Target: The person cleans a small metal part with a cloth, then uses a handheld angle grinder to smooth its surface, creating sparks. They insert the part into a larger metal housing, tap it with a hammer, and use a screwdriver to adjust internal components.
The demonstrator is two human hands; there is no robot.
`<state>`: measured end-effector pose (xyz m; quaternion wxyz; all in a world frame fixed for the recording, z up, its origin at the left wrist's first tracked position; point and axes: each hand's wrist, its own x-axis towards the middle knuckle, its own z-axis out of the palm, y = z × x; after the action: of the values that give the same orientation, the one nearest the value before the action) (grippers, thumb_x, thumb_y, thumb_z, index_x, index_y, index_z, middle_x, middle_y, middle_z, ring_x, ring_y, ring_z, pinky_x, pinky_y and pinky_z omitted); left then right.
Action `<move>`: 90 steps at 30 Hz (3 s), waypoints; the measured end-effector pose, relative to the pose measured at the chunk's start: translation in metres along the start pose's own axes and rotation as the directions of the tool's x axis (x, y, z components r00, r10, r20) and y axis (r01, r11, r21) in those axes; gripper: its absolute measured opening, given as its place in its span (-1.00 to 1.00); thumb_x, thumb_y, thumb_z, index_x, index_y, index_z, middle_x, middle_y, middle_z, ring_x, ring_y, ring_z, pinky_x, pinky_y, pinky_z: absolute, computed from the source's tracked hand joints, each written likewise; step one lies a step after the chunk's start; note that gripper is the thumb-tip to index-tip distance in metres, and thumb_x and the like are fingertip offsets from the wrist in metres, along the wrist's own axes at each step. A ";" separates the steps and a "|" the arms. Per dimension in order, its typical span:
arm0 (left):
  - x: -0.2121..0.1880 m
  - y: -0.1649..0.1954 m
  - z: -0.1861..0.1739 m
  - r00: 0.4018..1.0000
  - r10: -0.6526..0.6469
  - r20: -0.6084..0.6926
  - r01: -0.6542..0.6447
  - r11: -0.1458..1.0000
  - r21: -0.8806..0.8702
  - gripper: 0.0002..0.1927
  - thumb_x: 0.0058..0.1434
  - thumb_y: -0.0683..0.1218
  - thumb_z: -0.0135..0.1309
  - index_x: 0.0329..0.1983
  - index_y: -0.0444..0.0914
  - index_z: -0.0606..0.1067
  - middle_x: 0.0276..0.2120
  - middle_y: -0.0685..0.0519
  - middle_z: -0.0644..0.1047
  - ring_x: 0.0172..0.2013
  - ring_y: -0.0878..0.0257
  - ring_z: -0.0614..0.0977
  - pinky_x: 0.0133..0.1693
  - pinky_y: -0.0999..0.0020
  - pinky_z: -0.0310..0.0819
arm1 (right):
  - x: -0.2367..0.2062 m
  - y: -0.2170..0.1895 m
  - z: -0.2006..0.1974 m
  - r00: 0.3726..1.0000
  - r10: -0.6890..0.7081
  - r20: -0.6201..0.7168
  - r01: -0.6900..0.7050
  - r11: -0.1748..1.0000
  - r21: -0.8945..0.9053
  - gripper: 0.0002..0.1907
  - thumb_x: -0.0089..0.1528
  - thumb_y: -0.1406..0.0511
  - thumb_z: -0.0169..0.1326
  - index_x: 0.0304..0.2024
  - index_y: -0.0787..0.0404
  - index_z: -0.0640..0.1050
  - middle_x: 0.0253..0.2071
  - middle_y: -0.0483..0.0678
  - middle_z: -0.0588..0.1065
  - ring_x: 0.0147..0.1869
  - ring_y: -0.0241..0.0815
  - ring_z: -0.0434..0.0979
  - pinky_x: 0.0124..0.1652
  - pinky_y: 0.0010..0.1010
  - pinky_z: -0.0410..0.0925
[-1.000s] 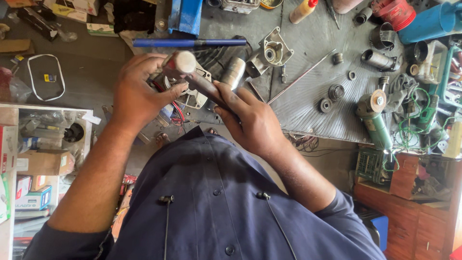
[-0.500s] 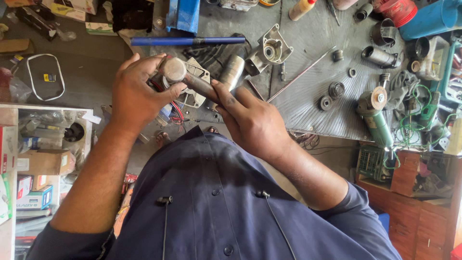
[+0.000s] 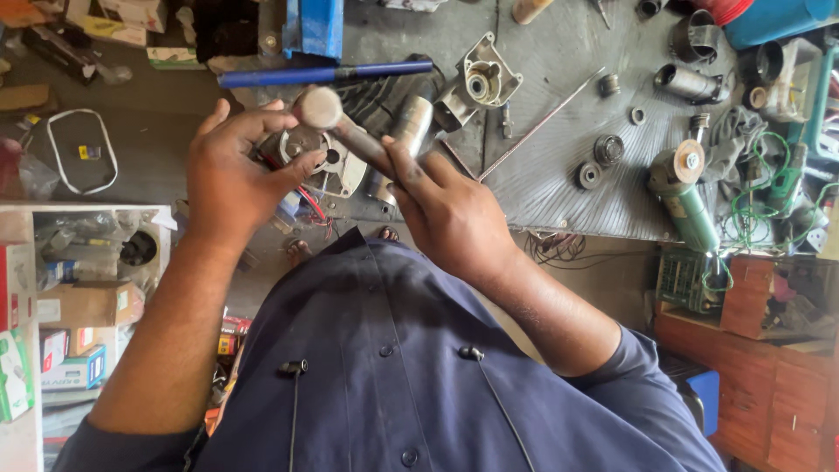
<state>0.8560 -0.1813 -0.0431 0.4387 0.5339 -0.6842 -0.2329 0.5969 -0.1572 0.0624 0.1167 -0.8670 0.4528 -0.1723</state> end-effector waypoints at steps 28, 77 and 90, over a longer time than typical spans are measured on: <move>-0.018 0.023 -0.014 0.992 0.118 -0.056 -0.108 0.983 0.150 -0.79 0.35 -0.12 0.34 -0.06 -0.28 0.57 -0.11 0.01 0.63 -0.02 0.11 0.66 0.39 -0.01 0.32 | -0.007 -0.002 0.007 0.996 0.062 0.059 -0.064 0.997 0.036 -0.44 0.38 0.24 0.11 0.42 0.10 0.33 -0.24 0.03 0.42 -0.33 0.09 0.52 -0.36 -0.09 0.38; -0.008 0.020 -0.002 0.976 0.205 -0.070 -0.171 0.927 0.333 -0.84 0.25 -0.15 0.31 -0.19 -0.16 0.54 -0.25 0.15 0.59 -0.21 0.20 0.60 0.03 0.20 0.23 | -0.020 0.002 0.012 0.981 0.178 -0.083 -0.152 0.957 0.248 -0.45 0.42 0.35 0.06 0.43 0.23 0.26 -0.16 0.12 0.42 -0.16 0.18 0.52 -0.16 -0.08 0.41; 0.010 0.037 -0.022 0.997 0.030 0.074 -0.037 0.995 0.093 -0.85 0.25 -0.15 0.30 -0.21 -0.22 0.54 -0.15 0.05 0.54 -0.17 0.19 0.63 -0.09 0.32 0.54 | -0.066 0.039 0.031 0.737 0.643 0.209 -0.508 0.324 0.798 -0.39 0.37 0.33 0.05 0.46 0.27 0.26 -0.32 -0.12 0.46 -0.47 -0.43 0.36 -0.50 -0.52 0.31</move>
<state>0.8546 -0.1750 0.0008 0.3919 0.5337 -0.7186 -0.2124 0.5455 -0.1234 0.0079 0.5217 -0.4755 0.6041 -0.3699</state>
